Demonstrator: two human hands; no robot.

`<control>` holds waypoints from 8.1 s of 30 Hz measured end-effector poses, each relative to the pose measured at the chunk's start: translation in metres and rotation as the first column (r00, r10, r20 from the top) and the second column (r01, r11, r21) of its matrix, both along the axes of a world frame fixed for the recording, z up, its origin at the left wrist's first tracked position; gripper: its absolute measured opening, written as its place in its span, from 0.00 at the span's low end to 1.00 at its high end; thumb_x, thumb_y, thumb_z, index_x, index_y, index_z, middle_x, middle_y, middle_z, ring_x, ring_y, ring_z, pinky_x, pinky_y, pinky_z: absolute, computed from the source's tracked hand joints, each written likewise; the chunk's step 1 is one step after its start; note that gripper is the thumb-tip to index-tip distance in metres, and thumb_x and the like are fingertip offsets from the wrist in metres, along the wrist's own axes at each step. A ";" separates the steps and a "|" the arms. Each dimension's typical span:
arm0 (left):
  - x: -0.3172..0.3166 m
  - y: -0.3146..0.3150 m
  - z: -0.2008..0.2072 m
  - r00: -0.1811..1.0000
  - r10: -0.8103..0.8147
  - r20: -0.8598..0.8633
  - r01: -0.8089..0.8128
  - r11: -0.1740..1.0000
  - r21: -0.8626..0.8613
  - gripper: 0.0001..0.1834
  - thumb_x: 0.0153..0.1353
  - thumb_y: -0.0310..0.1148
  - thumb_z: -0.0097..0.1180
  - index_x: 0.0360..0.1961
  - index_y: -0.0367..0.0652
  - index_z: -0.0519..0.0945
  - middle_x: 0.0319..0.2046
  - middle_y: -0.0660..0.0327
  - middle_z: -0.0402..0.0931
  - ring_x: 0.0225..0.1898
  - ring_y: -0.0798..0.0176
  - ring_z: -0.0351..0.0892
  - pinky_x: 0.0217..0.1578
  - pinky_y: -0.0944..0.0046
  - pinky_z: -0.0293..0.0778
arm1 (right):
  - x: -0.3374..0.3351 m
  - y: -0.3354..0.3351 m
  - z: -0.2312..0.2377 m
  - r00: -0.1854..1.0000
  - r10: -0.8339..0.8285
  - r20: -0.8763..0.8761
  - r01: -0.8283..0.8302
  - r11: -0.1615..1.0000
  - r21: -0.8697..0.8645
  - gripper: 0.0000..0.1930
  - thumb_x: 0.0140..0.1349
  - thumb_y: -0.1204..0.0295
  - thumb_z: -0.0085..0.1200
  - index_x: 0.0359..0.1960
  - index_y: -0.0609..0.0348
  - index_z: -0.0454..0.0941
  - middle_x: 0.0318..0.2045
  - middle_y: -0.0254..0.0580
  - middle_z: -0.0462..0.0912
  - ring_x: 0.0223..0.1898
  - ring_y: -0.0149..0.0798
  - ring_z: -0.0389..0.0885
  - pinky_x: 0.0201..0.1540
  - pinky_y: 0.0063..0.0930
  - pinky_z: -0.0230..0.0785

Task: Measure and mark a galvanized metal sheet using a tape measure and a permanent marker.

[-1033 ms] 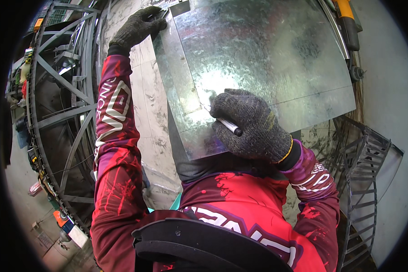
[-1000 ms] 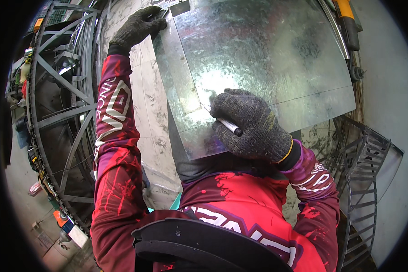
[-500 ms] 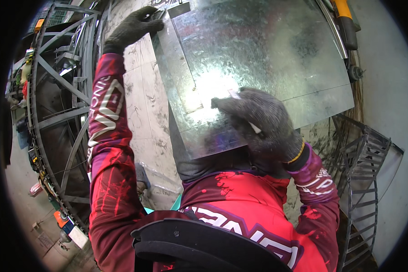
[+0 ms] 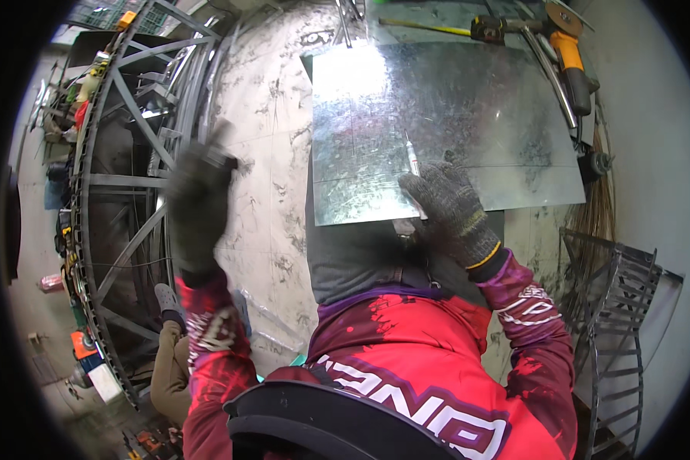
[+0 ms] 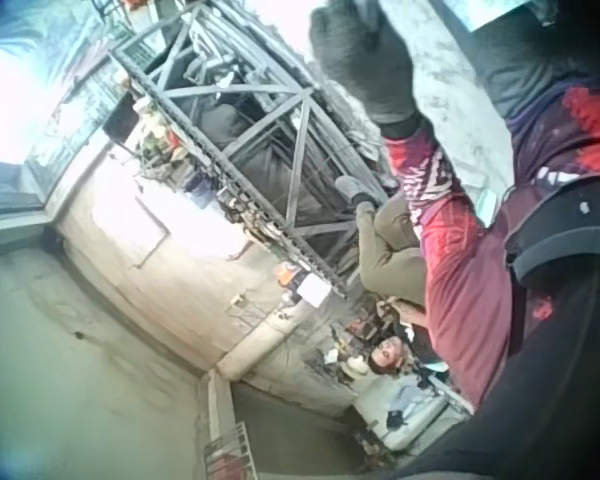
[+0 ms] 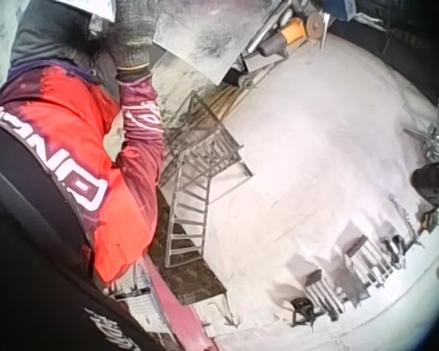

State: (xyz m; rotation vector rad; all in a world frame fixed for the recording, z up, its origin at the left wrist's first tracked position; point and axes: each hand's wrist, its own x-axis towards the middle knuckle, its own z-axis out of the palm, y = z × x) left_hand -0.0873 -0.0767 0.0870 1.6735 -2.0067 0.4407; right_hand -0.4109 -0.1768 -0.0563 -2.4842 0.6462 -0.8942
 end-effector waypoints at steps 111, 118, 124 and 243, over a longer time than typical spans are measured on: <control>-0.105 0.057 -0.191 0.436 0.396 -0.808 0.084 0.876 0.475 0.20 0.73 0.40 0.58 0.57 0.37 0.77 0.48 0.57 0.81 0.47 0.58 0.83 0.46 0.59 0.81 | 0.043 -0.054 -0.029 0.750 -0.395 0.530 -0.255 0.567 0.783 0.22 0.72 0.56 0.60 0.56 0.61 0.78 0.41 0.42 0.86 0.39 0.31 0.84 0.41 0.25 0.77; -0.102 0.070 -0.224 0.424 0.460 -0.780 -0.031 0.868 0.495 0.29 0.61 0.22 0.65 0.64 0.36 0.76 0.51 0.45 0.83 0.47 0.46 0.87 0.46 0.57 0.83 | 0.043 -0.056 -0.029 0.732 -0.397 0.554 -0.304 0.537 0.787 0.17 0.70 0.63 0.63 0.53 0.62 0.79 0.38 0.41 0.86 0.38 0.31 0.85 0.40 0.25 0.81; -0.106 0.063 -0.202 0.558 0.425 -0.713 -0.057 0.876 0.478 0.33 0.57 0.27 0.71 0.64 0.34 0.75 0.52 0.43 0.82 0.50 0.45 0.86 0.47 0.57 0.83 | 0.043 -0.055 -0.029 0.708 -0.427 0.563 -0.314 0.524 0.792 0.16 0.70 0.65 0.63 0.53 0.63 0.79 0.35 0.41 0.86 0.37 0.32 0.85 0.40 0.26 0.81; -0.105 0.056 -0.196 0.816 0.233 -0.529 -0.084 0.953 0.291 0.32 0.57 0.28 0.71 0.62 0.32 0.75 0.48 0.46 0.81 0.48 0.48 0.84 0.48 0.56 0.80 | 0.039 -0.044 -0.014 0.878 -0.339 0.337 -0.087 0.578 0.811 0.14 0.68 0.70 0.62 0.53 0.60 0.83 0.43 0.40 0.85 0.40 0.30 0.82 0.43 0.28 0.77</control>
